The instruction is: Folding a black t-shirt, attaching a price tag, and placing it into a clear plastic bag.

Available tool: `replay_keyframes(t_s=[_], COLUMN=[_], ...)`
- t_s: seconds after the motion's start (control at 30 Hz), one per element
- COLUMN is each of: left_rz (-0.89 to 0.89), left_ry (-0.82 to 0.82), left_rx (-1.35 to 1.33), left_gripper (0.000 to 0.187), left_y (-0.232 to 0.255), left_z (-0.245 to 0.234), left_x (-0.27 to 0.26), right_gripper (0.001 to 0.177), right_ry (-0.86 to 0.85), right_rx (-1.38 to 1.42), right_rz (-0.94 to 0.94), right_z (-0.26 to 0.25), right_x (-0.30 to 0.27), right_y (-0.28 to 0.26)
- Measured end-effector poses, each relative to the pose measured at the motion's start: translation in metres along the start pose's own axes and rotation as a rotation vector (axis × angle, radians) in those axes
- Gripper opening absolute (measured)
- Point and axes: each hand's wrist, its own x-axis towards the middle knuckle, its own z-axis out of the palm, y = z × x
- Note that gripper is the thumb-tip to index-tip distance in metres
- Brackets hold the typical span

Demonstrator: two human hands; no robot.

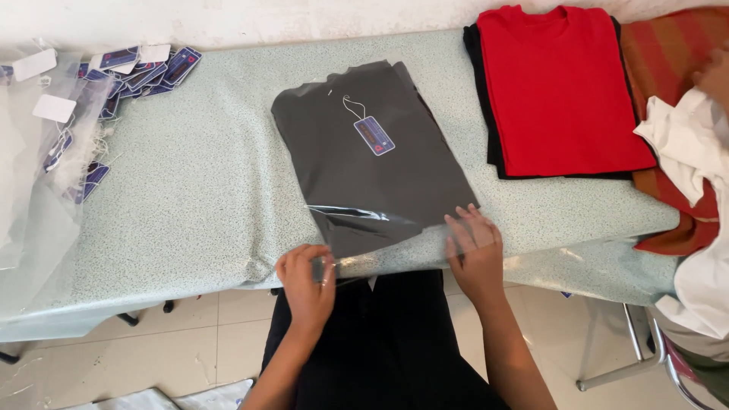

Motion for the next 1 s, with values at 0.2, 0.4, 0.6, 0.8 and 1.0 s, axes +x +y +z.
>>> replay_keyframes(t_s=[0.2, 0.4, 0.6, 0.8, 1.0], left_rz=[-0.286, -0.337, -0.289, 0.211, 0.253], left_ry=[0.159, 0.079, 0.071, 0.002, 0.019], left_rx=[-0.112, -0.094, -0.158, 0.238, 0.267], left_gripper=[0.017, 0.035, 0.021, 0.017, 0.02], left_y=[0.0, 0.0, -0.017, -0.045, -0.077], left_z=[-0.038, -0.039, -0.047, -0.062, -0.081], left_x=[0.017, 0.011, 0.01, -0.015, -0.024], right_gripper=[0.039, 0.041, 0.033, 0.021, 0.022], right_ry=[0.005, -0.002, 0.044, 0.057, 0.083], right_rx=[-0.066, -0.15, -0.091, 0.121, 0.297], right_rz=[-0.094, -0.02, -0.107, -0.154, 0.413], right_z=[0.023, 0.022, 0.007, -0.017, -0.05], right_x=[-0.022, -0.02, -0.018, -0.042, 0.022], right_y=[-0.027, -0.043, -0.035, -0.001, 0.016])
